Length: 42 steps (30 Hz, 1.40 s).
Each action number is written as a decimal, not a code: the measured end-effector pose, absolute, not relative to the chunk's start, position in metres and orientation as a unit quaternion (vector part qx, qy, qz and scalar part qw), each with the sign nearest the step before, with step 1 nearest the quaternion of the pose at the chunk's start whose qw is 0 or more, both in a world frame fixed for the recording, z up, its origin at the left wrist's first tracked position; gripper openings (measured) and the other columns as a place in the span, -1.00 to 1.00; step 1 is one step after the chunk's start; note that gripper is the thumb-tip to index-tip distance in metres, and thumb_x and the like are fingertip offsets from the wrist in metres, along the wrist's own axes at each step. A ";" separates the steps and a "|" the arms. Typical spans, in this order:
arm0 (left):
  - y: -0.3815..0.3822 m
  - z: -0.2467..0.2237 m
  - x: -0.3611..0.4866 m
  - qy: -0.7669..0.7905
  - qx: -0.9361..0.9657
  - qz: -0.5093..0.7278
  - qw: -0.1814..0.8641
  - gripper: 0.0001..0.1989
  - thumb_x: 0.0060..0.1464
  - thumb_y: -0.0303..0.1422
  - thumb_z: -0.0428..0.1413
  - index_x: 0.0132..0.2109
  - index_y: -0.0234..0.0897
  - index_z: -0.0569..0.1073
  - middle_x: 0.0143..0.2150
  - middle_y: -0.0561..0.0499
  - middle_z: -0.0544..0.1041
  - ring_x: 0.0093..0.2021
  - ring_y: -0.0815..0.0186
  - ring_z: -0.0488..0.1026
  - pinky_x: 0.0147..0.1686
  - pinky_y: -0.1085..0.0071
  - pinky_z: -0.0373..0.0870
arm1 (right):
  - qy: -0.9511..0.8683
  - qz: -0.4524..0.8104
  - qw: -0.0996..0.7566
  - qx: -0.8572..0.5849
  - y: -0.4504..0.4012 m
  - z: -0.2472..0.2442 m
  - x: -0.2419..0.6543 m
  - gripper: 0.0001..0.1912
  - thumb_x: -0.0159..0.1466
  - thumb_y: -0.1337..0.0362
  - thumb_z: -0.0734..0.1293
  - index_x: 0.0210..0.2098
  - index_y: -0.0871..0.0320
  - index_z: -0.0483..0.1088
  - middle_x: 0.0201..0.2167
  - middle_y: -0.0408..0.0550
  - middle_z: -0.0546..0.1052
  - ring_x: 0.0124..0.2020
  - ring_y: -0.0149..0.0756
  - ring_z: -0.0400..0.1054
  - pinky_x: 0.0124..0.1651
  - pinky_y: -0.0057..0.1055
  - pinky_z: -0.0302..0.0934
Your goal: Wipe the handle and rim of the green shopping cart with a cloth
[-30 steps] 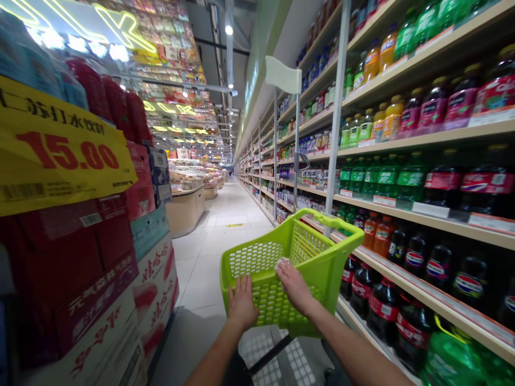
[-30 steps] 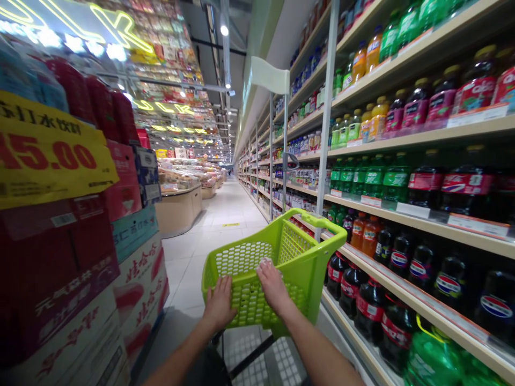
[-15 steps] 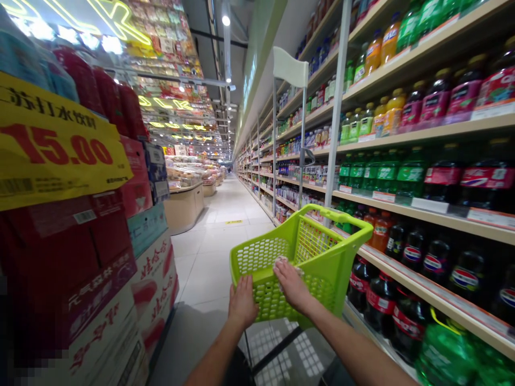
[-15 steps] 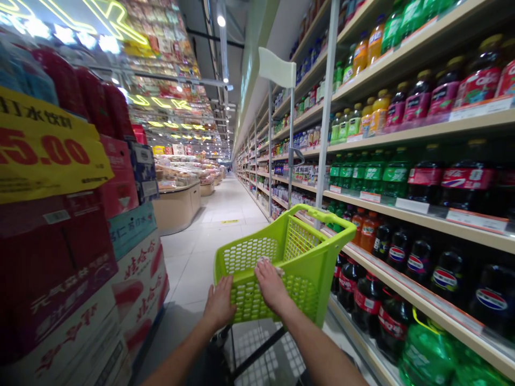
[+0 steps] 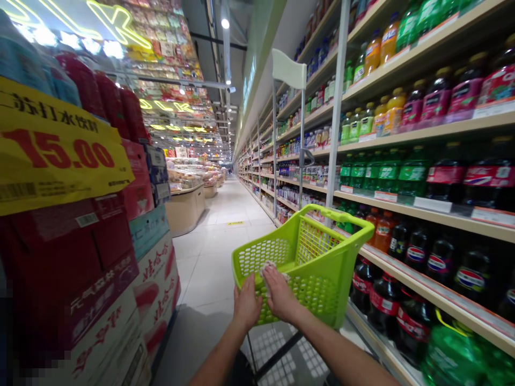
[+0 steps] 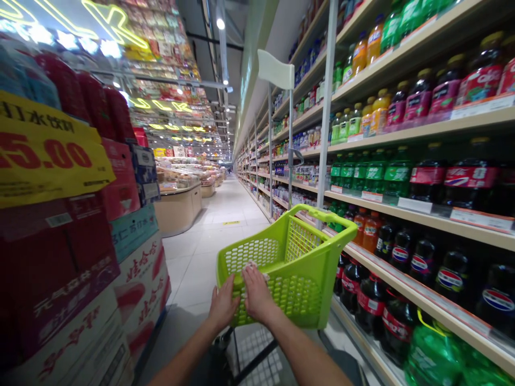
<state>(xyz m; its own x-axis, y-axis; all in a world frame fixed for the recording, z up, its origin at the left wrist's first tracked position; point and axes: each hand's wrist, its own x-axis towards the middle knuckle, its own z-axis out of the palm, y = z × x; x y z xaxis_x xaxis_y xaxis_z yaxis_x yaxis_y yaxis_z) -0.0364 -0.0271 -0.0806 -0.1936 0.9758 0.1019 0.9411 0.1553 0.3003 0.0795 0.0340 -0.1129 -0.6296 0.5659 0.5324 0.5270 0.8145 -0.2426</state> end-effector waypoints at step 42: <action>-0.027 -0.080 -0.081 0.686 0.689 0.223 0.070 -0.59 -0.02 -0.50 -0.17 -0.04 -0.20 0.36 -0.07 -0.02 0.46 -0.02 0.20 0.32 0.12 -0.06 -0.29 | -0.889 -0.040 0.075 -0.451 0.029 -0.093 0.124 -0.18 -0.08 0.64 0.04 0.20 0.30 -0.12 0.24 0.02 -0.15 0.24 -0.15 -0.32 0.17 -0.04 -0.18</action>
